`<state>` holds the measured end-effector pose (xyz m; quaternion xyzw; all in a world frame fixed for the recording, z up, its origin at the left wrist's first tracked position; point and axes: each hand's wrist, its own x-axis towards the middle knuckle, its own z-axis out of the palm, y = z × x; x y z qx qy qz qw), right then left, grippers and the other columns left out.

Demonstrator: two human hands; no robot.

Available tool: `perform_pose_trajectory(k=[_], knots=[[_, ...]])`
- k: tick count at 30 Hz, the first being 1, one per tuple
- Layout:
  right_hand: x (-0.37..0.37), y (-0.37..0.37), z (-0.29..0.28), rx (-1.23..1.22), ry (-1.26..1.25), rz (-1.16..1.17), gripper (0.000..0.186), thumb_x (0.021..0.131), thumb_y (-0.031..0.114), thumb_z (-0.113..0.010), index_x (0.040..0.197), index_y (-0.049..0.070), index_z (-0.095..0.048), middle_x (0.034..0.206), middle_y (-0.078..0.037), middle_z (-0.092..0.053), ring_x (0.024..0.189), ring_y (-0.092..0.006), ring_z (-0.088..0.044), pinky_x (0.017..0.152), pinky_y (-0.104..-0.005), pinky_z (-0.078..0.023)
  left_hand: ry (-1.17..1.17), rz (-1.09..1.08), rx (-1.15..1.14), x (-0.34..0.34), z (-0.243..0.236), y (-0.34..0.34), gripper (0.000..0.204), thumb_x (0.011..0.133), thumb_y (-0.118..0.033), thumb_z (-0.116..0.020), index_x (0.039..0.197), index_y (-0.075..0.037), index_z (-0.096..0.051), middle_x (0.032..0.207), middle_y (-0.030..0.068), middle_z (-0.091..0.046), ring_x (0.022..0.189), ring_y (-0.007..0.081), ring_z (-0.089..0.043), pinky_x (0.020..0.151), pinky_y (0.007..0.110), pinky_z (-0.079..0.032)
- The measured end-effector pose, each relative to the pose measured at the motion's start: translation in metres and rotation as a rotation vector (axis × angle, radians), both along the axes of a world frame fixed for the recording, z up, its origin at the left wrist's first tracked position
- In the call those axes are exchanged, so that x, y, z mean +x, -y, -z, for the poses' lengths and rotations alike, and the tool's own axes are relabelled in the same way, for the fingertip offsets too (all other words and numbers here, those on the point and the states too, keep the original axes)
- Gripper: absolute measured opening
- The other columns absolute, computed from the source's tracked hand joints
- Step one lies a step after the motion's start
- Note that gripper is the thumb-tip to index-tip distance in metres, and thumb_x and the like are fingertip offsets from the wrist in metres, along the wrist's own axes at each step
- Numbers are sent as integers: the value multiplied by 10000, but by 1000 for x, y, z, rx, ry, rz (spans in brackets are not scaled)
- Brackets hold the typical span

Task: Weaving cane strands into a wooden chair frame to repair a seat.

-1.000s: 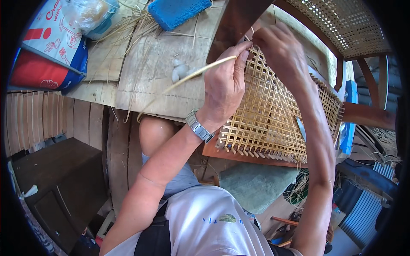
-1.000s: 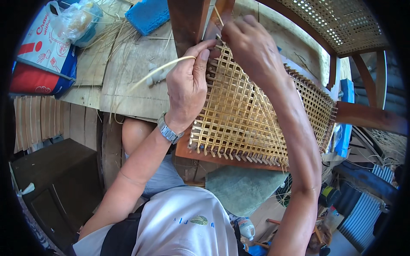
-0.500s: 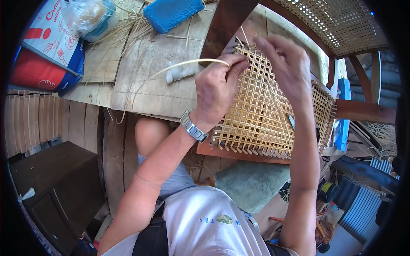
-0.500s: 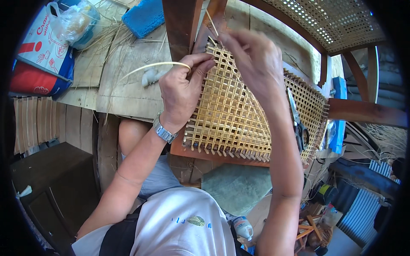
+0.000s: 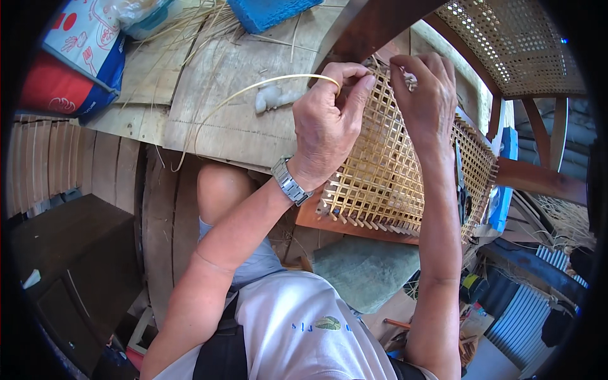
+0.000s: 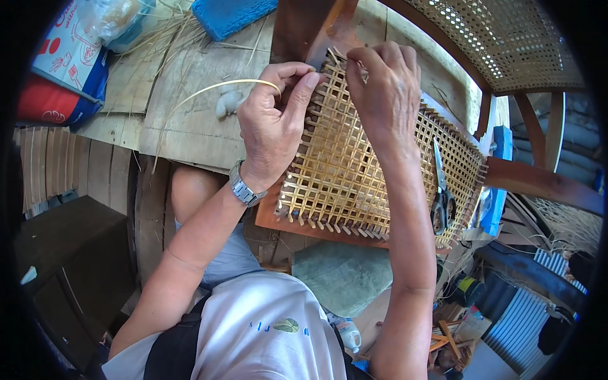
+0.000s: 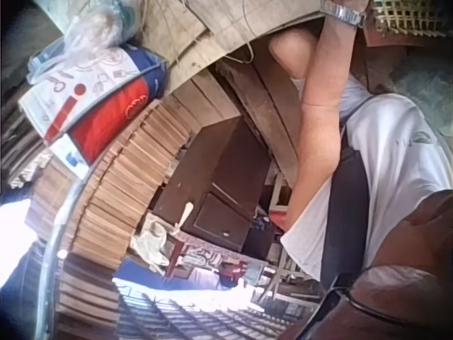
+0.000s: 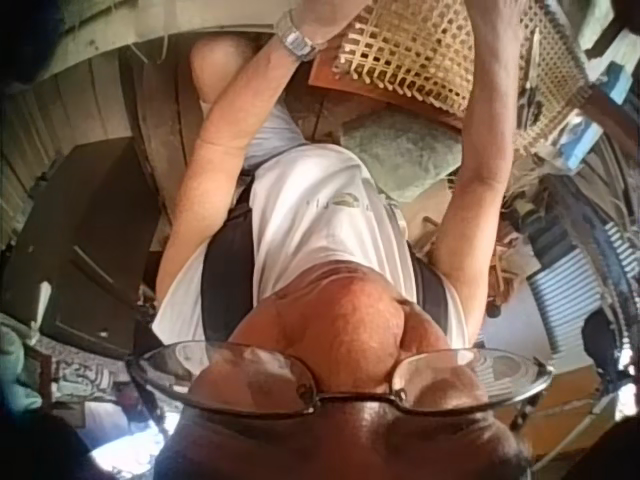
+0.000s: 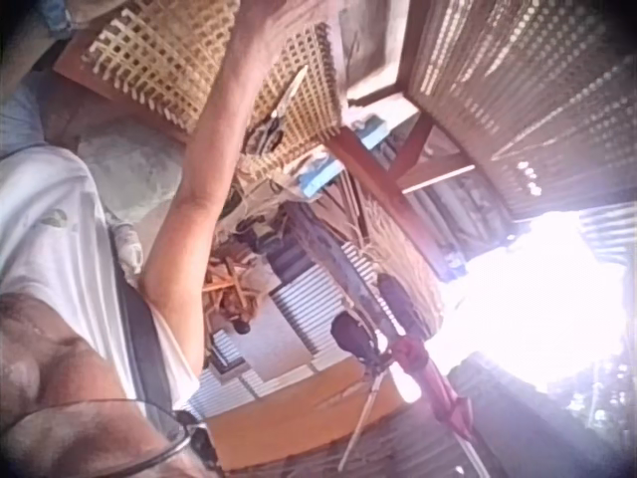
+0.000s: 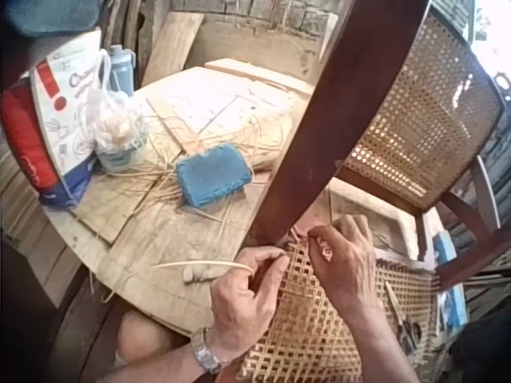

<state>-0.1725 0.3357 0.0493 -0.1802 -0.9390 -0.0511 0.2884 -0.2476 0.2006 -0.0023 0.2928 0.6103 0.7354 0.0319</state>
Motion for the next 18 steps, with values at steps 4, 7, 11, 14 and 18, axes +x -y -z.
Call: perform_pose_trajectory(k=[4, 7, 11, 14, 18], knots=[[4, 5, -7, -27, 47, 45, 83, 842, 150, -758, 904, 100, -736, 876, -49, -669, 910, -263, -643, 797, -400, -508, 14, -6, -11, 0, -1, 3, 125, 924, -74, -729, 1026, -27, -674, 812, 74, -708, 623, 126, -626, 571, 273, -492], [5, 6, -8, -53, 62, 88, 77, 841, 142, -742, 898, 91, -730, 885, -50, -680, 901, -256, -657, 804, -393, -511, -8, -7, -3, 0, -1, 2, 123, 919, -67, -730, 1022, -29, -674, 833, 73, -709, 624, 130, -630, 571, 273, -492], [3, 5, -4, -43, 46, 121, 84, 844, 158, -741, 899, 95, -732, 888, -51, -680, 898, -260, -656, 797, -396, -511, 10, 13, -16, 0, 0, 2, 126, 918, -66, -730, 1022, -27, -672, 866, 72, -711, 628, 135, -633, 574, 276, -494], [2, 4, -5, -19, 82, 148, 94, 852, 176, -735, 908, 100, -734, 893, -54, -677, 888, -264, -655, 792, -399, -511, 3, 14, -39, 0, -2, 4, 120, 934, -74, -723, 1034, -24, -680, 870, 62, -730, 692, 98, -652, 615, 250, -506], [-3, 3, -4, -6, 116, 124, 112, 863, 200, -732, 919, 102, -738, 913, -65, -671, 900, -271, -646, 795, -410, -513, -12, -5, 3, 2, -1, 3, 120, 949, -73, -713, 1052, -17, -688, 874, 61, -753, 765, 71, -679, 676, 220, -526]])
